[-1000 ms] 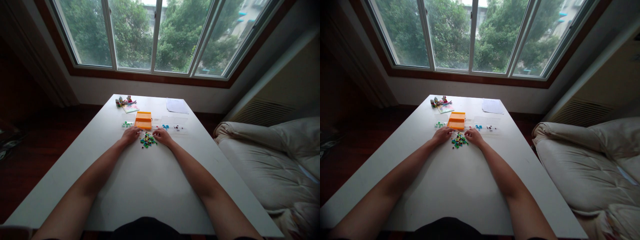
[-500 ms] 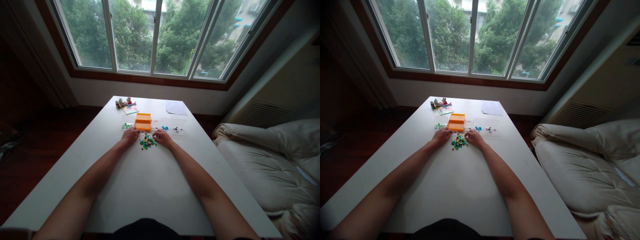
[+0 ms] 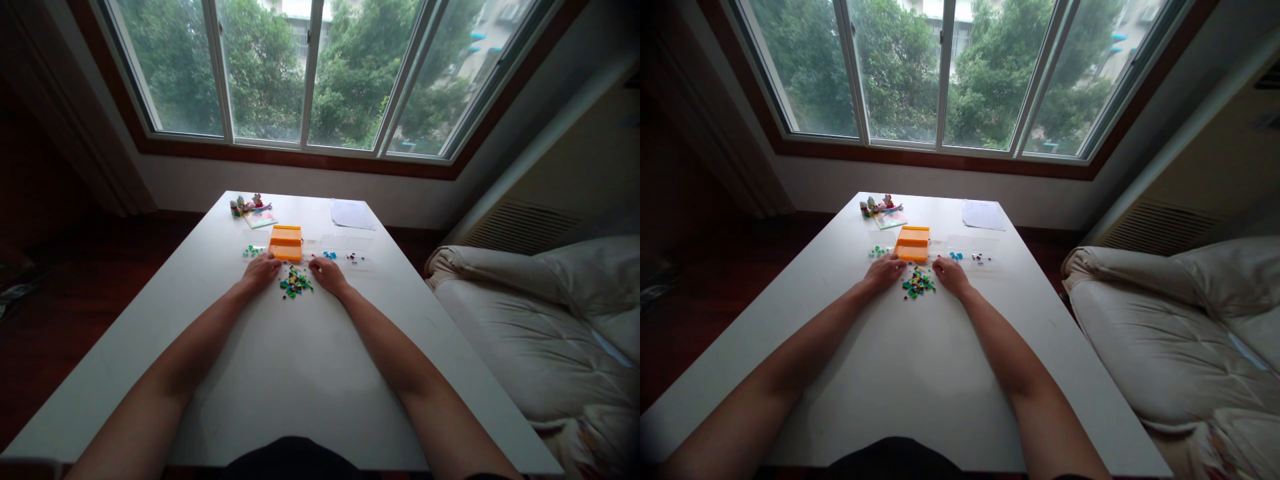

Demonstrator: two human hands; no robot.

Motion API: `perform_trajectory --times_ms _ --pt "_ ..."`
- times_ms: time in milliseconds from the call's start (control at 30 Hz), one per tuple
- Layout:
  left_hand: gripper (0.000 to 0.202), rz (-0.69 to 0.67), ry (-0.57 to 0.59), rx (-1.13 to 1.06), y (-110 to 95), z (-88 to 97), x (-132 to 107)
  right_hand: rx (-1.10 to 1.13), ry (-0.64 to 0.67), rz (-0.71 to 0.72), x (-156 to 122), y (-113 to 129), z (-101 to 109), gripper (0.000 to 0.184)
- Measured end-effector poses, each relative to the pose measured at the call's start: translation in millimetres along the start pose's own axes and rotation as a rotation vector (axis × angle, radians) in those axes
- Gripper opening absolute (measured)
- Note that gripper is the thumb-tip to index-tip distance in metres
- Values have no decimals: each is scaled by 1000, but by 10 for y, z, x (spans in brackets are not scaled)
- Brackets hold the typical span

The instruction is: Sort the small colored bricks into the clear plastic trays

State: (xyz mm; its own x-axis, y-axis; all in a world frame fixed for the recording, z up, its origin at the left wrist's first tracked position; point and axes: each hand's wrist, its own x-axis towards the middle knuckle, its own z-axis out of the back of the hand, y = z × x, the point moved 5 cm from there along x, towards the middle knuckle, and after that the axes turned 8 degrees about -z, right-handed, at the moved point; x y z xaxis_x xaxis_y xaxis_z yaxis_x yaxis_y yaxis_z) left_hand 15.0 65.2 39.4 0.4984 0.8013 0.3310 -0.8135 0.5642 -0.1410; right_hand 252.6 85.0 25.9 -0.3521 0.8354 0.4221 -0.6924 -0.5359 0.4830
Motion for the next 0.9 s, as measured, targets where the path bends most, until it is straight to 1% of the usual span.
perform_trajectory --times_ms 100,200,300,400,467,533,600,667,800,900 --pt "26 -14 -10 -20 -20 13 -1 71 -127 -116 9 -96 120 13" --pt "26 -28 -13 -38 -28 11 3 181 -263 -277 28 -254 210 15" --pt "25 -36 -9 -43 -29 5 3 303 -366 -435 38 -447 240 21" --pt "25 -40 -10 -54 -32 9 2 376 -427 -523 37 -617 247 25" --pt "26 -44 -16 -64 -37 19 2 449 -430 -566 36 -714 240 27" --pt "26 -39 -16 -74 -38 26 3 550 -403 -605 41 -788 220 30" --pt "25 -30 -10 -83 -36 28 4 633 -385 -637 44 -832 205 32" --pt "25 -25 -6 -92 -35 28 4 659 -389 -649 45 -846 208 32" --pt "25 -27 -10 -86 -33 21 4 573 -395 -628 41 -810 232 31" --pt "26 -33 -19 -77 -27 12 3 431 -367 -542 48 -720 245 28"
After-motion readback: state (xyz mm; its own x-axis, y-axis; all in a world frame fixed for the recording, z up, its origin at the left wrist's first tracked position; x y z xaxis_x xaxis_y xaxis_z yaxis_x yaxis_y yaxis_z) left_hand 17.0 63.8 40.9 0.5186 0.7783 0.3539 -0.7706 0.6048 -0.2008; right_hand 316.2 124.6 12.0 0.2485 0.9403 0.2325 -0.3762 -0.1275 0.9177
